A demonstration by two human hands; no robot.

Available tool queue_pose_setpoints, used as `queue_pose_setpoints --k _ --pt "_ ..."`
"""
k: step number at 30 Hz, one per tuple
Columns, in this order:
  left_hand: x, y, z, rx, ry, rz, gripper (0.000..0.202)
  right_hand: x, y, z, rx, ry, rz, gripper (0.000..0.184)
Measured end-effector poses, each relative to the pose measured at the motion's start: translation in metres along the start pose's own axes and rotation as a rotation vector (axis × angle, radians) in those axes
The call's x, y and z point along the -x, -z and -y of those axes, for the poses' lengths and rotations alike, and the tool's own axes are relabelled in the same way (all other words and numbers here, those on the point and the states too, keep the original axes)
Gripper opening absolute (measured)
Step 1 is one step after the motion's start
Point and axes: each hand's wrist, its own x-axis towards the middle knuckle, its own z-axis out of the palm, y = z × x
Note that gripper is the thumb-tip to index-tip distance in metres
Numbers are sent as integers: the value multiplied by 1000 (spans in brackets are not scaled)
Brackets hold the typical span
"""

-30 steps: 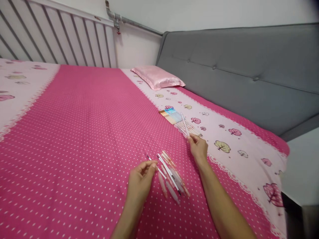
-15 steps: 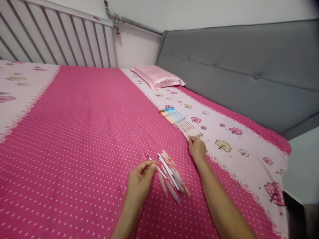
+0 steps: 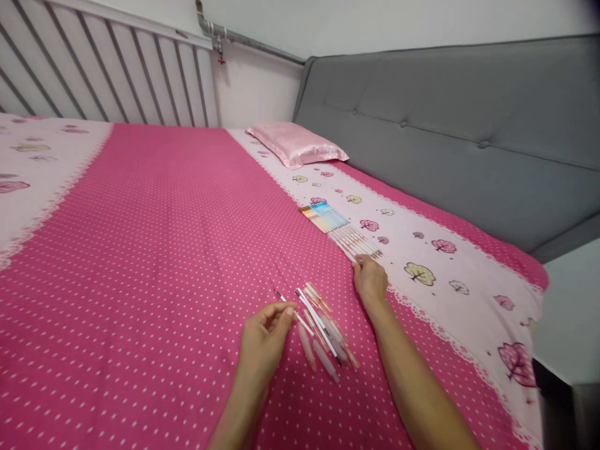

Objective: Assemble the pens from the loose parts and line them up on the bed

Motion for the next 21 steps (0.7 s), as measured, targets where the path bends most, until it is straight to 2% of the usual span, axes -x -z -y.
queue_pose_setpoints --k 5,21 --pt "0 0 0 -7 9 13 33 0 2 -1 -10 -12 -17 23" --pt "0 0 -1 -40 19 19 33 2 4 -3 38 -98 -24 21"
